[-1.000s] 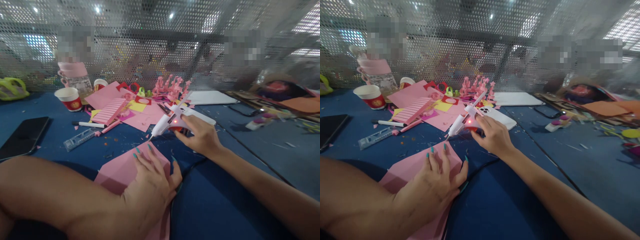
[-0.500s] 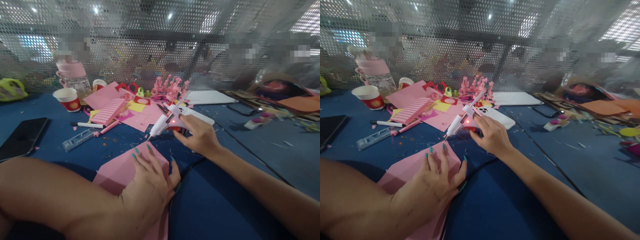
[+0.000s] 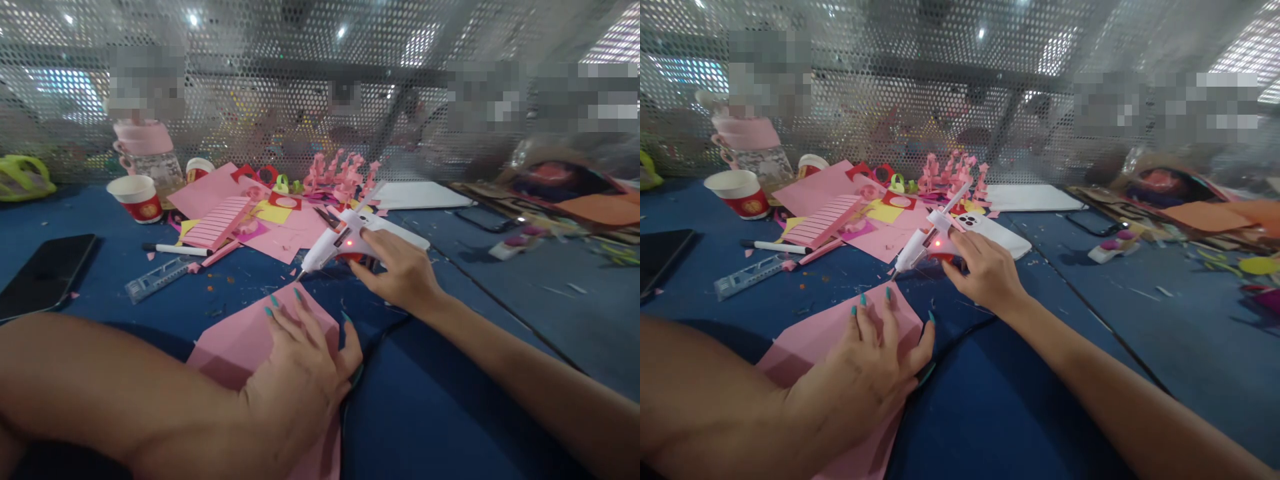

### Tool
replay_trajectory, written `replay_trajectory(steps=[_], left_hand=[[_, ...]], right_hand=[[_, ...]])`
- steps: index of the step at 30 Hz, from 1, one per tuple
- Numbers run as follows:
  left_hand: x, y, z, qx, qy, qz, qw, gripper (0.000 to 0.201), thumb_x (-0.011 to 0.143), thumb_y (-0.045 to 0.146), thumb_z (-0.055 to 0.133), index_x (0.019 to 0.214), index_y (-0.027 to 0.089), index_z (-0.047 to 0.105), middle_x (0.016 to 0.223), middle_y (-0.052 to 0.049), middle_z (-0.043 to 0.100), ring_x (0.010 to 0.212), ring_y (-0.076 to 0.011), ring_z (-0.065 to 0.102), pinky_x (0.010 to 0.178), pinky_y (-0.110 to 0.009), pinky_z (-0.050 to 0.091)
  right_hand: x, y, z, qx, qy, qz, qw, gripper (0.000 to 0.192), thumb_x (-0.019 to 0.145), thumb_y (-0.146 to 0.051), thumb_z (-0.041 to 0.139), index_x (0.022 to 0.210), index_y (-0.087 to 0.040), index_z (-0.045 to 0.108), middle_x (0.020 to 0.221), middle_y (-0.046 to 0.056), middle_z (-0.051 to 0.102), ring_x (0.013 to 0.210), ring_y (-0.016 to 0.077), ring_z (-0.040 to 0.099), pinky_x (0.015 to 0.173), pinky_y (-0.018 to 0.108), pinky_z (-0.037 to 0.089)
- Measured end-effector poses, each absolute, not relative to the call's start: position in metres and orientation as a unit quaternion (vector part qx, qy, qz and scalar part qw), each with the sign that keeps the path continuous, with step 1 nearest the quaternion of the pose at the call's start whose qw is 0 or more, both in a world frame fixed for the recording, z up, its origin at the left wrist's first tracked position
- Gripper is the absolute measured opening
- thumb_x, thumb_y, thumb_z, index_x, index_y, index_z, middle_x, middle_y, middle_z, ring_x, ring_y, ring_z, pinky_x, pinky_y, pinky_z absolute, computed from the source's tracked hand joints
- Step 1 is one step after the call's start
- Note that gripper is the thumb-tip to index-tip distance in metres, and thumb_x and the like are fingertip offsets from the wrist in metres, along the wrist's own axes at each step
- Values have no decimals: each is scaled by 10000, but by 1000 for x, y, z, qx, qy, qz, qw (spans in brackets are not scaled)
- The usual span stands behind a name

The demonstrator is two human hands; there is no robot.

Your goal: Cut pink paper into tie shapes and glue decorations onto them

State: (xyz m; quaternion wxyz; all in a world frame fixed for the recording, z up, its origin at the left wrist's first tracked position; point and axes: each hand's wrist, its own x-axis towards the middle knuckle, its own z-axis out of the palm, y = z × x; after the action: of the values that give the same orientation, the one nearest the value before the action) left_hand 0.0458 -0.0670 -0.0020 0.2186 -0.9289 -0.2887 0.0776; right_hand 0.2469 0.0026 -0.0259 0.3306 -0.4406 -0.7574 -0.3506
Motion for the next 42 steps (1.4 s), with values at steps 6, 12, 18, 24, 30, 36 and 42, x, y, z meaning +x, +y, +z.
replay_trajectory(steps=[6,12,18,24,30,36,42], left_hand=[[49,-66,6,-927,-287,144,193,590,821,368,463,1351,204,264,1176,-311,494,912,-410,593,658,-571,469],[48,-66,4,-928,-293,124,194,563,825,354,458,1339,197,289,1170,-320,491,934,-422,578,673,-593,451],[47,-67,-2,-930,-306,73,190,519,843,382,413,1319,190,336,1158,-312,506,936,-419,579,689,-604,435],[45,-67,-2,-932,-292,77,202,547,821,392,452,1316,190,342,1134,-296,536,908,-404,595,667,-576,458],[47,-68,-7,-926,-316,62,196,550,819,409,449,1316,199,341,1163,-300,512,935,-415,579,688,-609,432],[47,-68,-11,-924,-317,50,209,553,810,423,461,1307,209,351,1170,-290,513,933,-406,583,705,-605,427],[47,-69,-8,-924,-318,53,205,564,807,427,461,1311,201,348,1154,-294,522,931,-405,585,692,-598,438]], right_hand=[[247,2,-24,-450,-754,-348,328,265,768,-277,523,992,-137,546,743,75,635,682,195,599,598,285,478],[246,1,-25,-451,-759,-334,330,272,763,-282,520,1001,-152,543,776,71,642,717,196,605,629,286,484],[246,2,-25,-465,-750,-338,328,276,762,-284,515,1003,-152,543,758,74,640,695,201,604,604,293,482],[245,1,-25,-478,-754,-317,320,267,768,-296,508,1000,-172,547,787,76,640,726,207,606,629,307,487],[246,2,-25,-477,-752,-324,318,270,767,-292,507,1001,-163,547,737,66,631,683,199,597,606,297,477],[246,3,-27,-460,-758,-332,323,283,769,-290,512,1015,-152,537,768,70,634,712,201,603,622,293,485],[247,3,-27,-471,-750,-340,317,284,766,-287,512,1014,-152,541,748,68,630,682,197,599,602,291,476]])
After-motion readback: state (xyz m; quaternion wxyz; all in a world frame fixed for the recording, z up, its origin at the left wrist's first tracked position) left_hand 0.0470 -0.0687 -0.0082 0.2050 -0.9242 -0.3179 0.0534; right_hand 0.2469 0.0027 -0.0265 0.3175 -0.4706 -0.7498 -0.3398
